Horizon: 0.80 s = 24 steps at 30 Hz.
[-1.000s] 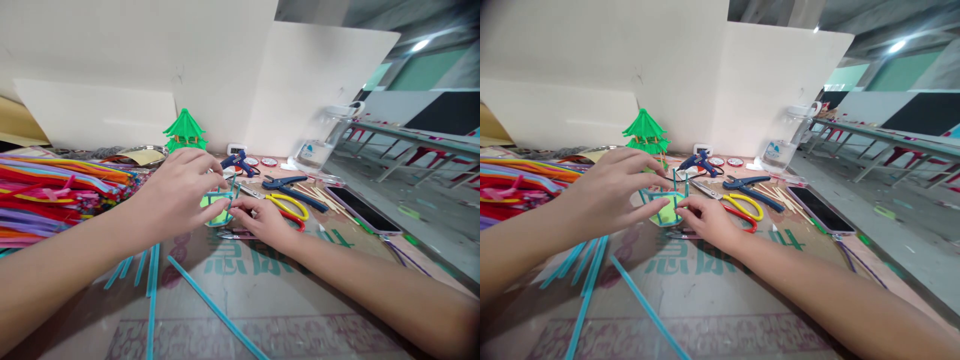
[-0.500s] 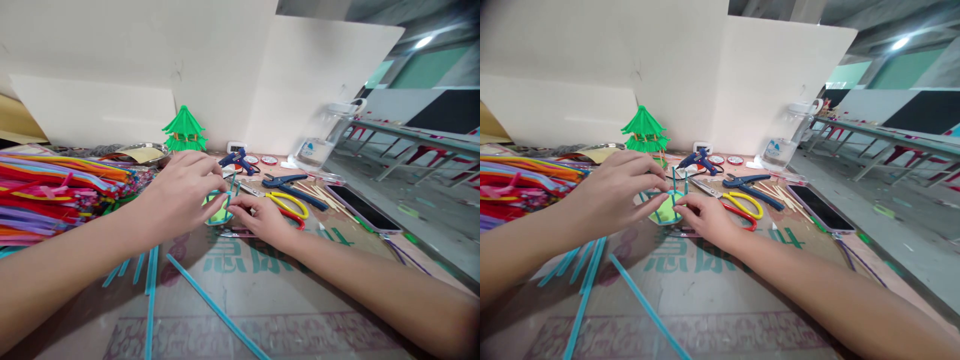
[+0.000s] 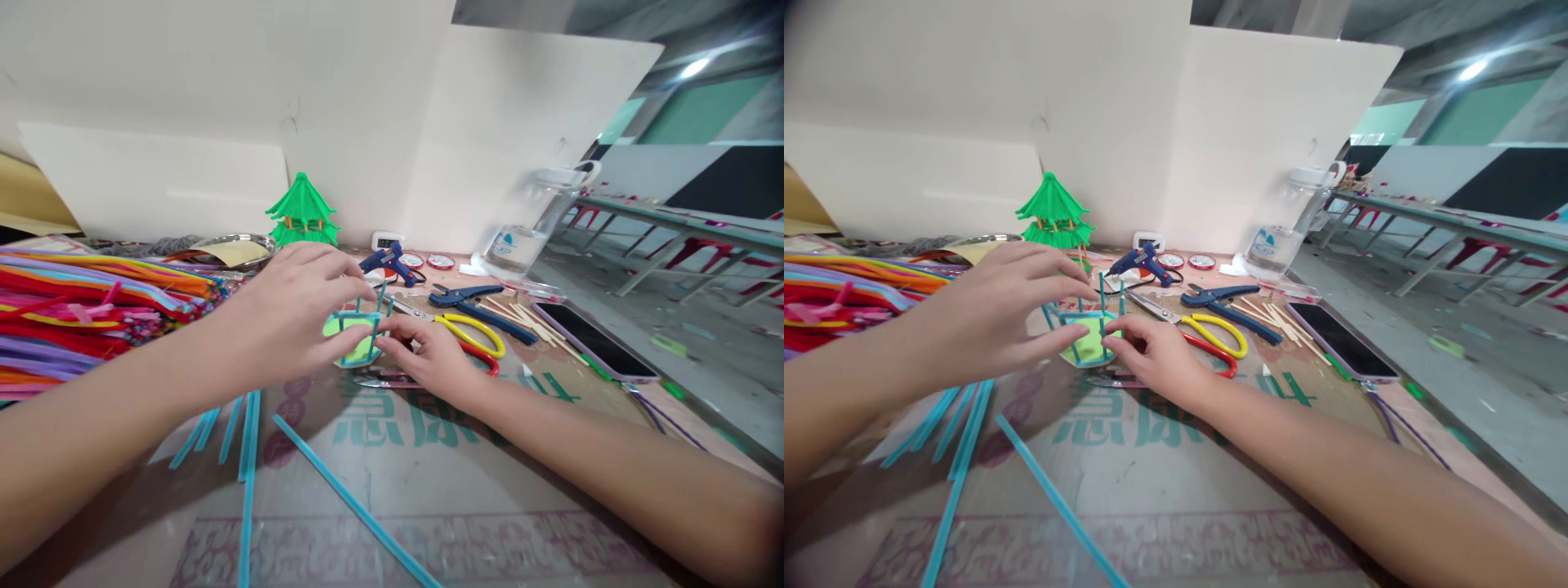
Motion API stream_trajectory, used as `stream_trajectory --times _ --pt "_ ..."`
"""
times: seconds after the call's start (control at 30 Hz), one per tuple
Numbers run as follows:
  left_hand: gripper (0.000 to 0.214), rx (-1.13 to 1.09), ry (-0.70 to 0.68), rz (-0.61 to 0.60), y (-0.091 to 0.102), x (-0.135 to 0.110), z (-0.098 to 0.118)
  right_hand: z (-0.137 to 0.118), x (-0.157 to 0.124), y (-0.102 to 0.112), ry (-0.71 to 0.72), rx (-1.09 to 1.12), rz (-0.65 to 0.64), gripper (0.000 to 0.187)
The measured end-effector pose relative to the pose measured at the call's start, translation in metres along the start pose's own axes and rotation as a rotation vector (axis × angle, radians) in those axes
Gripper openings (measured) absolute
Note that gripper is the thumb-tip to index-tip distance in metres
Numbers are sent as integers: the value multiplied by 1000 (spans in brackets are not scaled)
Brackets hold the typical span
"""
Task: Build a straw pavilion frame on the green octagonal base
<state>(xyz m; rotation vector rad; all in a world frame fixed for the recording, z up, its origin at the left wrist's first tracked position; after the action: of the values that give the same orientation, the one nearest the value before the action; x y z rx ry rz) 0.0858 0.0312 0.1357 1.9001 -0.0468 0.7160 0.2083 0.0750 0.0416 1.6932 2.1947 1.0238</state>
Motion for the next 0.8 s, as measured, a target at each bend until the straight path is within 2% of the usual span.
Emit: stream_trajectory --times 0.13,0.2,0.27,0.37,0.8 --pt "23 -51 41 54 24 -5 -26 4 -1 2 -40 10 14 29" --pt "21 -83 -33 31 27 -6 -31 5 -1 1 -47 0 10 28" --pt "21 -123 -106 -25 23 -7 -31 6 -1 1 -55 -11 1 27" --pt "21 -141 -146 -72 15 -8 -30 7 0 0 -58 -24 -4 27" --pt "19 -95 -219 -97 8 -9 -24 5 0 -1 -51 -33 -14 27"
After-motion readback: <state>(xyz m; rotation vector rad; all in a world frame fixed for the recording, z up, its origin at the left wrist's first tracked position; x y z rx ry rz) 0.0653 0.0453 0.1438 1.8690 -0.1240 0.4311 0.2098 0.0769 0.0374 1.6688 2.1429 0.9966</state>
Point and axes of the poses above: each hand's wrist, its own x-axis towards the middle knuckle, its own y-axis out of the back of the hand, z = x × y, the point moved 9 cm from there along x, towards the middle knuckle, and after that the axes turned 12 degrees about -y, right-handed, at the moved point
